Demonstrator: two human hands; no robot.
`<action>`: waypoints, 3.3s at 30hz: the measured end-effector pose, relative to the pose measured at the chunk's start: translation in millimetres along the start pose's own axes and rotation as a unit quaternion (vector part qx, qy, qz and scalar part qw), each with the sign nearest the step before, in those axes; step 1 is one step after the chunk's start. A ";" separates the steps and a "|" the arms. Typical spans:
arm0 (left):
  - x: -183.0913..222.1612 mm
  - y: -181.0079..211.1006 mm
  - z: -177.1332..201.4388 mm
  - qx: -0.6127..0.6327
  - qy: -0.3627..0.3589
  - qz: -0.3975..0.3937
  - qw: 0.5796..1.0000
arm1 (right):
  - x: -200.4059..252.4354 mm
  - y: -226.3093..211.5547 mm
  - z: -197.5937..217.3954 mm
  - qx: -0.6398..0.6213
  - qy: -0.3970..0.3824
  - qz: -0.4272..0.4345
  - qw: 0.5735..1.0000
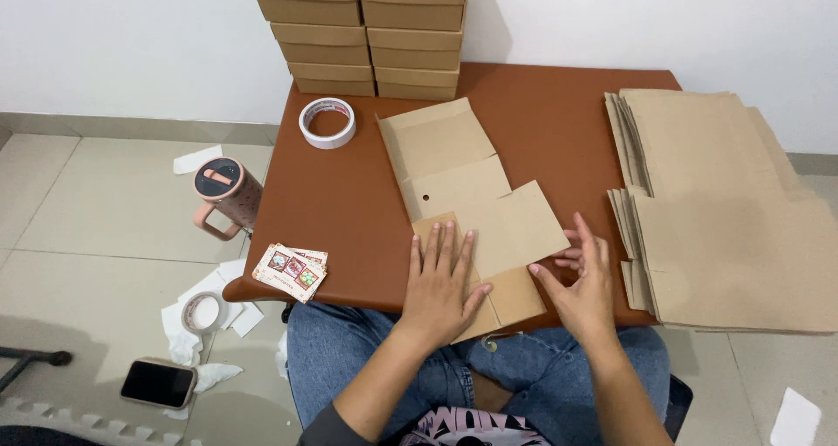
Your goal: Assembling cardboard boxes by folding flat sheets, applying adhesive labels, and stacking them.
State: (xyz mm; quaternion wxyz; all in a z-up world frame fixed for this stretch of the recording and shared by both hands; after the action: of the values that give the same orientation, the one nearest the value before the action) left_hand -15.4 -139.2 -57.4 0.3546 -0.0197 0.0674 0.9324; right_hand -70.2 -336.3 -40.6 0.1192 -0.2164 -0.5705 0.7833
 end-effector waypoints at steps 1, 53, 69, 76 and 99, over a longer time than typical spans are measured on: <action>1.3 0.0 1.6 -0.001 0.001 0.000 1.000 | 2.5 1.0 -1.3 0.000 0.000 0.001 1.000; -5.0 4.5 3.1 0.013 -0.039 -0.071 0.997 | -103.0 26.4 -72.3 0.316 -0.123 0.078 0.938; -7.9 4.9 3.0 0.021 -0.047 -0.075 0.996 | -128.4 4.4 -106.4 0.281 -0.308 -0.025 0.909; -5.3 4.9 -1.1 0.045 0.083 -0.080 0.992 | -183.1 48.7 -138.1 0.374 -0.268 0.031 0.887; -55.7 -61.3 50.3 0.096 -0.013 -0.078 0.992 | 73.7 -73.8 -9.3 0.149 -0.096 0.171 0.969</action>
State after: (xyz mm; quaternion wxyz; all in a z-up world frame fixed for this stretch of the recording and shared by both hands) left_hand 67.5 -123.5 -9.8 0.4272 0.0217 0.1505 0.8913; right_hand -135.0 -272.9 11.8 -0.0414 -0.2144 -0.4107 0.8853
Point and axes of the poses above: each hand's wrist, its own x-axis away from the middle knuckle, its own z-axis out of the back of the hand, y = z × x, the point moved 7 cm from there along -x, towards the middle knuckle, and after that the axes turned 12 degrees about -x, right-handed, at the moved point
